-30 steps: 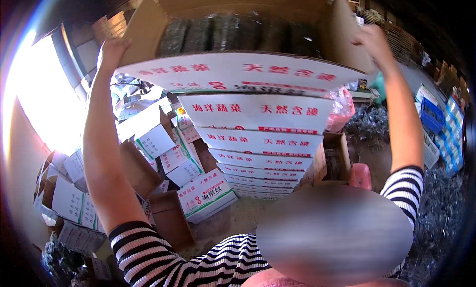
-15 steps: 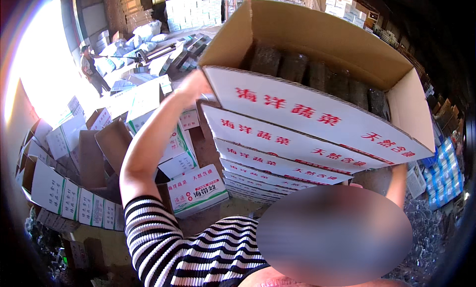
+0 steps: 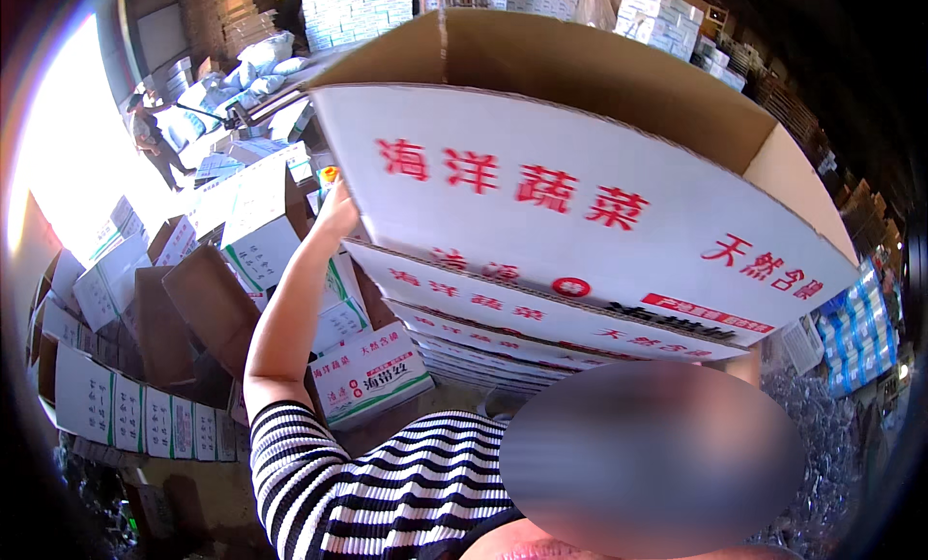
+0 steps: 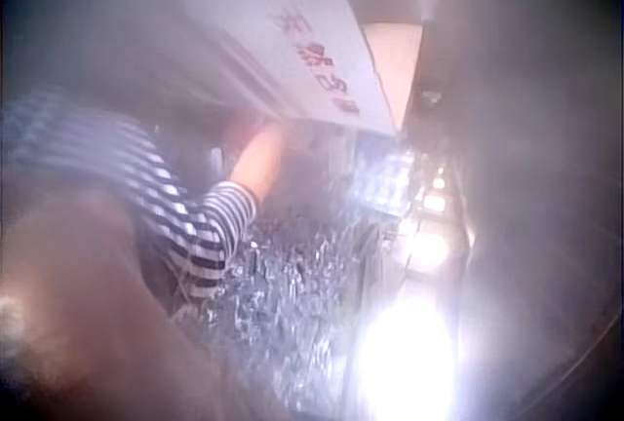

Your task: The person picks up plastic-wrapped bags of seaweed from a pile on the floor and places them into cardboard boxes, then stacks the filled boxes and places small paper slips on them by hand.

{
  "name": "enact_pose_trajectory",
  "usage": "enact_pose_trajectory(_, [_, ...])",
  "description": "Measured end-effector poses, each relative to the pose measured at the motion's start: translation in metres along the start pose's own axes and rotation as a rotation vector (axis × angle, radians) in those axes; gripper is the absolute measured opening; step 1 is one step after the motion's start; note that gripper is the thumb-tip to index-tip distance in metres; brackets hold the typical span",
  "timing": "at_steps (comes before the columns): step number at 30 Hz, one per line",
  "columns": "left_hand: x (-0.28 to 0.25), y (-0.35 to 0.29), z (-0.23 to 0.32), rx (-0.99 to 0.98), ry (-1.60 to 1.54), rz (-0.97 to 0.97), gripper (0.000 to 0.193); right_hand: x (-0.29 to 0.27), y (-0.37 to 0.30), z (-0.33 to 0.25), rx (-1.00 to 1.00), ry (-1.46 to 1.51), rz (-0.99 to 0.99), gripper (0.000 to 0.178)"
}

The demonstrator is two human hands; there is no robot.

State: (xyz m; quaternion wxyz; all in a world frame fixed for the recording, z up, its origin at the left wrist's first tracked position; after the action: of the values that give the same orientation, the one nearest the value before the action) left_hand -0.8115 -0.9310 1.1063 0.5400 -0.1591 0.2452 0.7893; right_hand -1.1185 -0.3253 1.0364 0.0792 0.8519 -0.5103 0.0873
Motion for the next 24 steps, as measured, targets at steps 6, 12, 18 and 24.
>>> enact_pose_trajectory(6, [-0.001,-0.006,0.045,0.182,0.328,0.402,0.034,-0.002,0.018,0.030,-0.010,0.052,-0.029,0.055])
enact_pose_trajectory(12, [0.026,0.011,0.078,0.271,0.636,0.510,0.039,0.017,0.051,0.078,0.012,0.130,-0.089,0.057])
enact_pose_trajectory(18, [0.036,0.021,0.130,0.395,0.905,0.592,0.045,0.062,0.089,0.141,0.083,0.581,-0.251,0.058])
enact_pose_trajectory(24, [0.050,0.047,0.187,0.517,1.086,0.644,0.052,0.037,0.085,0.141,-0.025,0.237,-0.081,0.057])
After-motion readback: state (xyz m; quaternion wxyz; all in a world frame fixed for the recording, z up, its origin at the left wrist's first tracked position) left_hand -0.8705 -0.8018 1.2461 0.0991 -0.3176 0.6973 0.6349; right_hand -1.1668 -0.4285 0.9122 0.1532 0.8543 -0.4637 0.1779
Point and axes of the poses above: each hand's wrist, its own y-axis towards the middle knuckle, its own x-axis out of the palm, z = x × y, the point moved 9 cm from there along y, towards the middle knuckle, and after that the axes turned 12 degrees about -z, right-handed, at the moved point
